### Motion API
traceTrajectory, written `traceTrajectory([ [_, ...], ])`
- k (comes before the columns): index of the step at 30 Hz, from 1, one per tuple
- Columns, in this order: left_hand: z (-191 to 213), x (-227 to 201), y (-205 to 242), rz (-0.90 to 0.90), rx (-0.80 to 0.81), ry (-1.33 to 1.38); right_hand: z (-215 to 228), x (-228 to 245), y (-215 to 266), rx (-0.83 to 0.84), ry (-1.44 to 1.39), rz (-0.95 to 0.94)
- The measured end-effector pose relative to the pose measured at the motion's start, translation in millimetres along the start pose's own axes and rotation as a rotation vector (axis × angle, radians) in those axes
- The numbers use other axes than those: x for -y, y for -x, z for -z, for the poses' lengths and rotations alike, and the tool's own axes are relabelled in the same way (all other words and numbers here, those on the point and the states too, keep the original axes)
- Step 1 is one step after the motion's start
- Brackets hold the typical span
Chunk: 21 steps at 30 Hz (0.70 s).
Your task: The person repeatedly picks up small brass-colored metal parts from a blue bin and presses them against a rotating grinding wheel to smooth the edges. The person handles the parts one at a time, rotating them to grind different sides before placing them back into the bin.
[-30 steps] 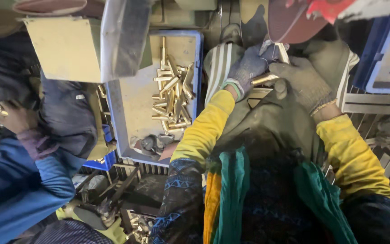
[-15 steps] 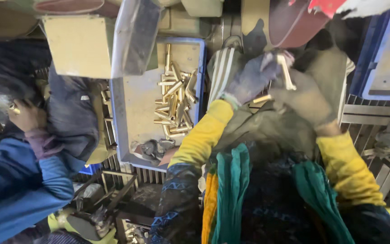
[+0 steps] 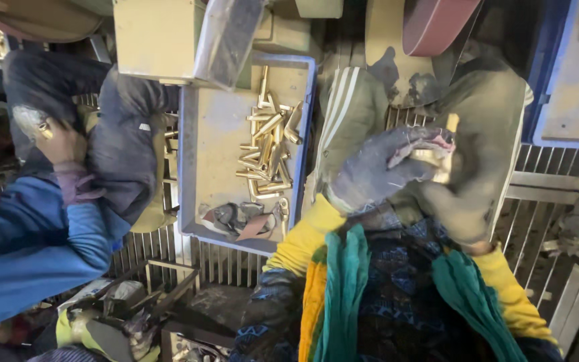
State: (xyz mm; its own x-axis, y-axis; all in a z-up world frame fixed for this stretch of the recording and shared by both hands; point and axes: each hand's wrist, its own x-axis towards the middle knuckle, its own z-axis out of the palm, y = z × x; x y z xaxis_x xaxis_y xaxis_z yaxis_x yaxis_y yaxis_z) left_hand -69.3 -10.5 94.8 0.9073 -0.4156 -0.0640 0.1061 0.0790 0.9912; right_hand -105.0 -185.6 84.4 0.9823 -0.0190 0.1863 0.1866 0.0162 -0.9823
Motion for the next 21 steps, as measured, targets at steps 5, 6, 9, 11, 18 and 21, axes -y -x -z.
traceTrajectory([
  [5,29.6,12.0,-17.7,-0.018,0.265,0.058,32.4,-5.4,-4.2,0.109,-0.206,-0.376],
  [6,29.7,17.4,-23.9,0.011,0.279,0.121,35.0,-9.9,-2.9,0.104,-0.299,-0.421],
  [9,29.8,41.1,-43.2,0.129,0.231,-0.052,36.9,-27.2,1.8,0.06,-0.425,-0.496],
  [11,31.6,64.5,-67.2,0.132,0.139,-0.098,32.9,-45.7,-3.1,0.011,-0.295,-0.465],
  [18,34.7,122.8,-107.4,0.341,-0.124,0.282,-3.3,-99.3,-32.5,-0.225,-0.131,-0.557],
  [21,40.2,123.5,-106.1,0.493,-0.196,0.02,-8.0,-105.8,-35.7,-0.266,-0.206,-0.61],
])
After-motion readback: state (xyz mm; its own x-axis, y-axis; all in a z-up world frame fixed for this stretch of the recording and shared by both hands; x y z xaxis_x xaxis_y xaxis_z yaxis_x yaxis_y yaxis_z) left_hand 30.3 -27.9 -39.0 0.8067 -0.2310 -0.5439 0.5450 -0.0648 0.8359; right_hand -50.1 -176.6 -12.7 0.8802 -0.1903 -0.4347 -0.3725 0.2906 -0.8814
